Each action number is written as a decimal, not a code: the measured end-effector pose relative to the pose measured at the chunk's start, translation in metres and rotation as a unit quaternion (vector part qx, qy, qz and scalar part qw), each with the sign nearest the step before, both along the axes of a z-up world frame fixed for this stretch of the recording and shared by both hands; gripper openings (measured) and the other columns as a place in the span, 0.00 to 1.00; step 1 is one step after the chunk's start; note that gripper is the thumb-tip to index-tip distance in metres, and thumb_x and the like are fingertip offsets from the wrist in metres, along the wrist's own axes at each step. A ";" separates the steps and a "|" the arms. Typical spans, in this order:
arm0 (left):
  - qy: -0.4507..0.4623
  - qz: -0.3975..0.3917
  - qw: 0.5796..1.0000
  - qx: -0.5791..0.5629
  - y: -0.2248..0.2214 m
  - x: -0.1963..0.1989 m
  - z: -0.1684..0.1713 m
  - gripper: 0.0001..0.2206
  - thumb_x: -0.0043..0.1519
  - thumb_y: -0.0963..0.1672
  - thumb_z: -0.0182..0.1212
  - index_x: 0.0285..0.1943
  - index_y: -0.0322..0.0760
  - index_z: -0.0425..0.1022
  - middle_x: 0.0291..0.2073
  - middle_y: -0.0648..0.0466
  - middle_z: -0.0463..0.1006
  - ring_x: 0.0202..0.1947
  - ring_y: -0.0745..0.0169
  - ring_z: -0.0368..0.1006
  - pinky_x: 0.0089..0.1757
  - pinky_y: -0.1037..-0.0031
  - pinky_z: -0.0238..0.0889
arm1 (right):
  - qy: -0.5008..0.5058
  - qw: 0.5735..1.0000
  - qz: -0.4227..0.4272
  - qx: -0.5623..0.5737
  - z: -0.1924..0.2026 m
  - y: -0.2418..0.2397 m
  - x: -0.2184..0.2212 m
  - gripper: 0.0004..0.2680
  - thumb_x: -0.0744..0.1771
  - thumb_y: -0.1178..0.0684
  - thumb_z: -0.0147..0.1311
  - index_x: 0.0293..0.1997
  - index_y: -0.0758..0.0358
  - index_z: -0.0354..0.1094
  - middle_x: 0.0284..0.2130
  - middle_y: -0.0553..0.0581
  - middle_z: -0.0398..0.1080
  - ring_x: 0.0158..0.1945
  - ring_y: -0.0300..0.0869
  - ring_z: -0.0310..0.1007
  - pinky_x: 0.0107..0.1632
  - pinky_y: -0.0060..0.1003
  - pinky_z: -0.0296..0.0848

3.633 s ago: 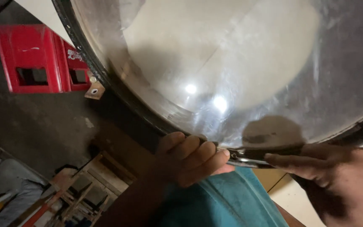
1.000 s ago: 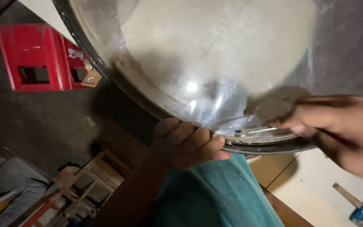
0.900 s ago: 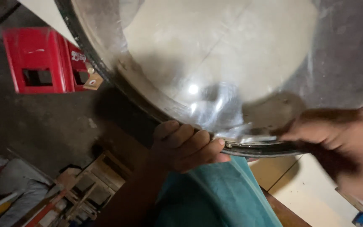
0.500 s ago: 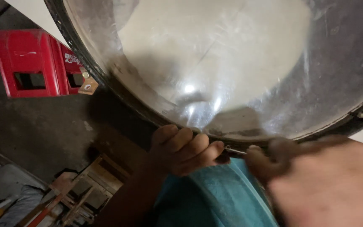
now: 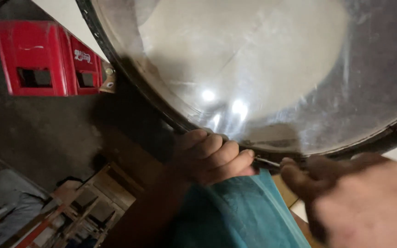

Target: Adjusting the tension rods on a drum using a wrench to tune or secure the drumhead

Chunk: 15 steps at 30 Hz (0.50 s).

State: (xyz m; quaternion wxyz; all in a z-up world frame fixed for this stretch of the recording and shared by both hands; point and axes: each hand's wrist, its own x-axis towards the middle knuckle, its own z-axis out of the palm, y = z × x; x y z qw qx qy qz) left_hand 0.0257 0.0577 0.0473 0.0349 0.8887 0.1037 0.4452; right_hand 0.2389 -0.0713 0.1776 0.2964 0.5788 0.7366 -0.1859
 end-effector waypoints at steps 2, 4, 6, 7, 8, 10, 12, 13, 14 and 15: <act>-0.002 -0.015 1.000 0.020 -0.002 0.000 -0.005 0.15 0.71 0.58 0.57 0.51 0.50 0.75 0.37 0.64 0.72 0.33 0.71 0.70 0.36 0.77 0.63 | 0.007 0.999 -0.009 0.043 -0.011 -0.012 0.019 0.33 0.51 0.33 0.57 0.65 0.31 0.62 0.46 0.37 0.75 0.28 0.58 0.85 0.25 0.54 0.86; 0.009 -0.005 1.000 0.005 -0.006 0.000 -0.009 0.18 0.68 0.60 0.61 0.52 0.52 0.75 0.39 0.64 0.71 0.34 0.69 0.70 0.38 0.75 0.62 | 0.121 0.988 -0.024 0.091 -0.019 -0.011 0.038 0.25 0.57 0.53 0.57 0.60 0.32 0.67 0.33 0.45 0.80 0.16 0.44 0.81 0.13 0.47 0.79; 0.006 -0.013 1.000 0.007 -0.003 0.000 -0.008 0.19 0.68 0.60 0.62 0.52 0.51 0.75 0.40 0.63 0.71 0.34 0.69 0.69 0.38 0.76 0.62 | 0.200 0.976 -0.029 0.083 -0.045 -0.014 0.062 0.22 0.58 0.59 0.56 0.55 0.36 0.68 0.28 0.44 0.78 0.21 0.42 0.78 0.21 0.45 0.80; 0.004 -0.021 1.000 0.005 -0.003 -0.001 -0.008 0.19 0.68 0.60 0.63 0.52 0.51 0.76 0.40 0.63 0.71 0.34 0.69 0.68 0.38 0.76 0.61 | 0.277 0.957 -0.035 0.072 -0.058 -0.016 0.074 0.19 0.59 0.64 0.55 0.50 0.40 0.70 0.23 0.42 0.75 0.25 0.39 0.76 0.29 0.43 0.80; 0.003 -0.021 1.000 0.008 -0.005 -0.001 -0.009 0.19 0.68 0.60 0.63 0.52 0.51 0.76 0.40 0.63 0.71 0.34 0.69 0.68 0.38 0.76 0.61 | 0.276 0.958 -0.034 0.075 -0.063 -0.011 0.075 0.19 0.59 0.64 0.55 0.50 0.40 0.70 0.23 0.42 0.75 0.25 0.39 0.76 0.29 0.43 0.80; 0.039 -0.001 0.999 -0.003 -0.010 -0.002 -0.010 0.17 0.68 0.61 0.60 0.49 0.55 0.77 0.38 0.63 0.70 0.35 0.66 0.68 0.39 0.74 0.59 | 0.388 0.916 -0.081 0.055 -0.072 -0.002 0.076 0.16 0.64 0.63 0.49 0.55 0.47 0.71 0.42 0.52 0.79 0.36 0.50 0.77 0.40 0.48 0.74; 0.035 0.002 0.999 -0.009 -0.009 -0.001 -0.004 0.16 0.68 0.60 0.60 0.47 0.55 0.78 0.37 0.64 0.70 0.36 0.67 0.67 0.41 0.74 0.58 | 0.394 0.912 -0.106 0.054 -0.067 0.003 0.085 0.18 0.61 0.66 0.51 0.51 0.45 0.73 0.37 0.49 0.80 0.36 0.46 0.78 0.39 0.46 0.77; 0.030 0.004 0.999 -0.016 -0.009 -0.001 0.000 0.15 0.68 0.60 0.59 0.45 0.55 0.78 0.36 0.65 0.71 0.37 0.68 0.67 0.42 0.75 0.58 | 0.398 0.906 -0.132 0.053 -0.065 0.005 0.089 0.21 0.57 0.69 0.53 0.47 0.42 0.76 0.31 0.46 0.81 0.37 0.41 0.80 0.39 0.44 0.80; 0.029 0.002 0.999 -0.016 -0.010 -0.001 -0.003 0.15 0.68 0.60 0.59 0.45 0.55 0.78 0.36 0.65 0.71 0.37 0.68 0.67 0.42 0.75 0.58 | 0.397 0.906 -0.134 0.053 -0.048 0.010 0.082 0.21 0.57 0.69 0.53 0.47 0.42 0.76 0.31 0.46 0.81 0.37 0.41 0.80 0.39 0.44 0.80; 0.019 0.008 1.000 -0.016 -0.012 0.000 -0.005 0.15 0.67 0.60 0.60 0.45 0.56 0.78 0.37 0.65 0.70 0.36 0.69 0.67 0.45 0.74 0.58 | 0.358 0.917 -0.149 0.090 -0.031 0.015 0.075 0.16 0.59 0.66 0.53 0.41 0.42 0.76 0.31 0.42 0.82 0.35 0.41 0.81 0.38 0.39 0.76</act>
